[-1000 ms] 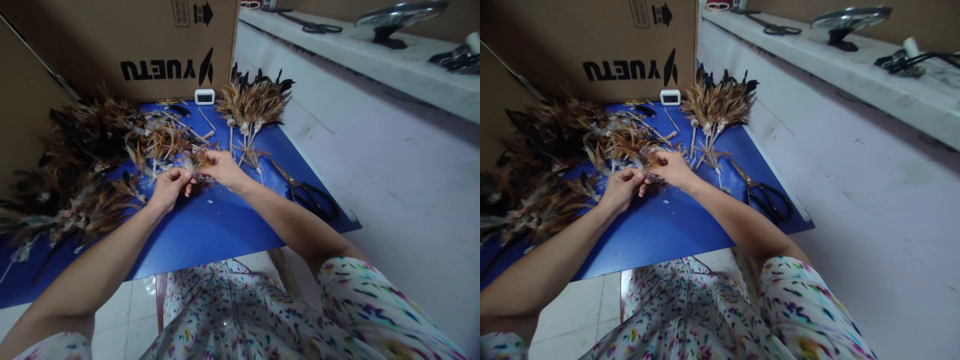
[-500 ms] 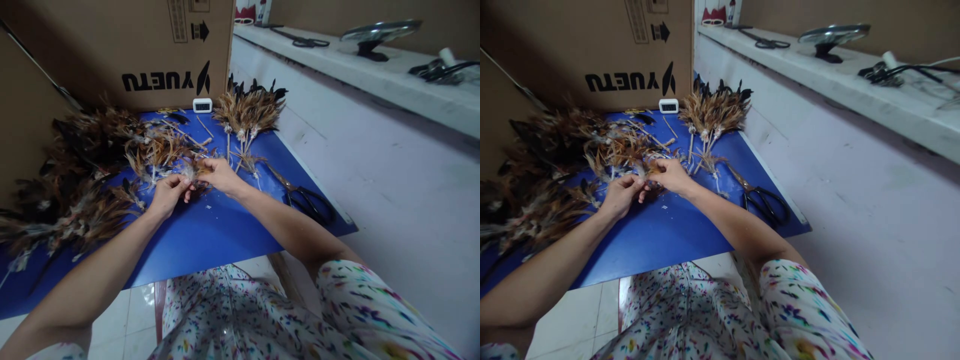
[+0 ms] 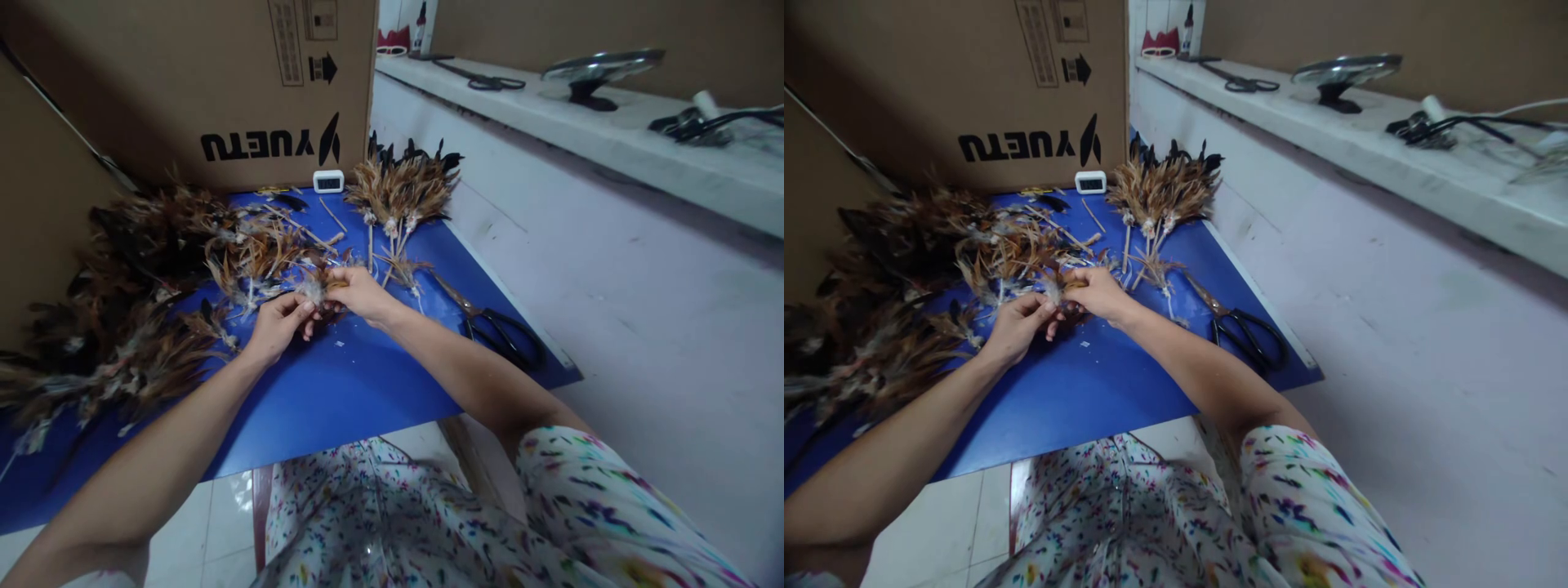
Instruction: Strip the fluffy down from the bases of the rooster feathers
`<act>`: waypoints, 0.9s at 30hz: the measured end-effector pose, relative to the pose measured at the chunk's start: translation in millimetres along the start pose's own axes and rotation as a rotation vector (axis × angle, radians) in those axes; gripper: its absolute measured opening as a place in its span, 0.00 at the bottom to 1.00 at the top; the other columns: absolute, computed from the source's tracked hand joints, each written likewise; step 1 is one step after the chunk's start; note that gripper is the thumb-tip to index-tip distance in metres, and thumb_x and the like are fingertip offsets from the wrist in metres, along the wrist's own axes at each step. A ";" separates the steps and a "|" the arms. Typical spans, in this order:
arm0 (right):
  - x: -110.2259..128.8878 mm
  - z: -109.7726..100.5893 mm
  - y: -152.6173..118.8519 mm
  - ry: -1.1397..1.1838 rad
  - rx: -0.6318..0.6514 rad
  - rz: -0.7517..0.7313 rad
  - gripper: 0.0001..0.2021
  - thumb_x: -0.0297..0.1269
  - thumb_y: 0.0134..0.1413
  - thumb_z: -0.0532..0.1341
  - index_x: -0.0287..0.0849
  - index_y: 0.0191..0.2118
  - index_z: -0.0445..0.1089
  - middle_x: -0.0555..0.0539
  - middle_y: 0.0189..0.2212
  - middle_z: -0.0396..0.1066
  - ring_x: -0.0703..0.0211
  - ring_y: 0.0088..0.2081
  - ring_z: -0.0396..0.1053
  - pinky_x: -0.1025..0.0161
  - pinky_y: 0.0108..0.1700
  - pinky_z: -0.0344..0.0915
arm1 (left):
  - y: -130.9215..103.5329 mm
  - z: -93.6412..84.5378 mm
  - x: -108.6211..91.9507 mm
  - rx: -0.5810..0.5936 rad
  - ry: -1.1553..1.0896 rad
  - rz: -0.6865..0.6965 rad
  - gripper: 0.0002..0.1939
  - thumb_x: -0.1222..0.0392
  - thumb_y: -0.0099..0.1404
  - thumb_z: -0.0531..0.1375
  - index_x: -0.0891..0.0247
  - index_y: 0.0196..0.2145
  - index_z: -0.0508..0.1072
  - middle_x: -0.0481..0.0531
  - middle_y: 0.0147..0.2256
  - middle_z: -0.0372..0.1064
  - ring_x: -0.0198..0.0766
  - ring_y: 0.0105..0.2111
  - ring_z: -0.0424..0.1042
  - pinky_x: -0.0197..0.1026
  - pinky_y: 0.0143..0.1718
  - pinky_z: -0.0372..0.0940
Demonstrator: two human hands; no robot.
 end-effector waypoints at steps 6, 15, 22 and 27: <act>-3.6 -1.4 1.5 0.019 0.021 0.036 0.10 0.17 0.51 0.59 0.37 0.34 0.72 0.56 0.16 0.67 0.70 0.20 0.65 0.74 0.22 0.58 | -1.6 0.9 -3.3 0.019 0.012 0.010 0.20 0.44 0.58 0.67 0.65 0.27 0.74 0.47 0.16 0.67 0.31 0.15 0.65 0.33 0.18 0.62; -6.7 -2.0 3.7 0.052 0.019 0.032 0.09 0.18 0.49 0.60 0.38 0.32 0.71 0.55 0.16 0.68 0.69 0.20 0.65 0.73 0.21 0.58 | -1.3 0.8 -2.9 0.035 0.010 0.011 0.18 0.44 0.58 0.67 0.63 0.27 0.74 0.47 0.17 0.68 0.32 0.15 0.66 0.35 0.19 0.63; -3.7 -1.7 2.0 0.032 0.005 0.017 0.09 0.17 0.48 0.60 0.37 0.32 0.71 0.55 0.16 0.68 0.69 0.20 0.65 0.73 0.21 0.58 | -1.2 0.3 -4.0 0.037 0.040 0.016 0.18 0.44 0.59 0.66 0.63 0.27 0.74 0.47 0.17 0.68 0.33 0.15 0.65 0.35 0.18 0.62; -0.1 -0.9 -0.9 0.002 -0.006 0.003 0.09 0.17 0.47 0.59 0.37 0.31 0.71 0.56 0.16 0.67 0.70 0.20 0.64 0.72 0.22 0.58 | -1.2 0.5 -6.3 0.049 0.067 0.020 0.19 0.43 0.59 0.66 0.63 0.27 0.73 0.48 0.17 0.68 0.33 0.15 0.66 0.36 0.19 0.63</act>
Point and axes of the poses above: each hand's wrist, its own y-axis towards the middle knuckle, its own z-axis out of the palm, x = y × z, the point moved 3 cm from there along y, towards the middle knuckle
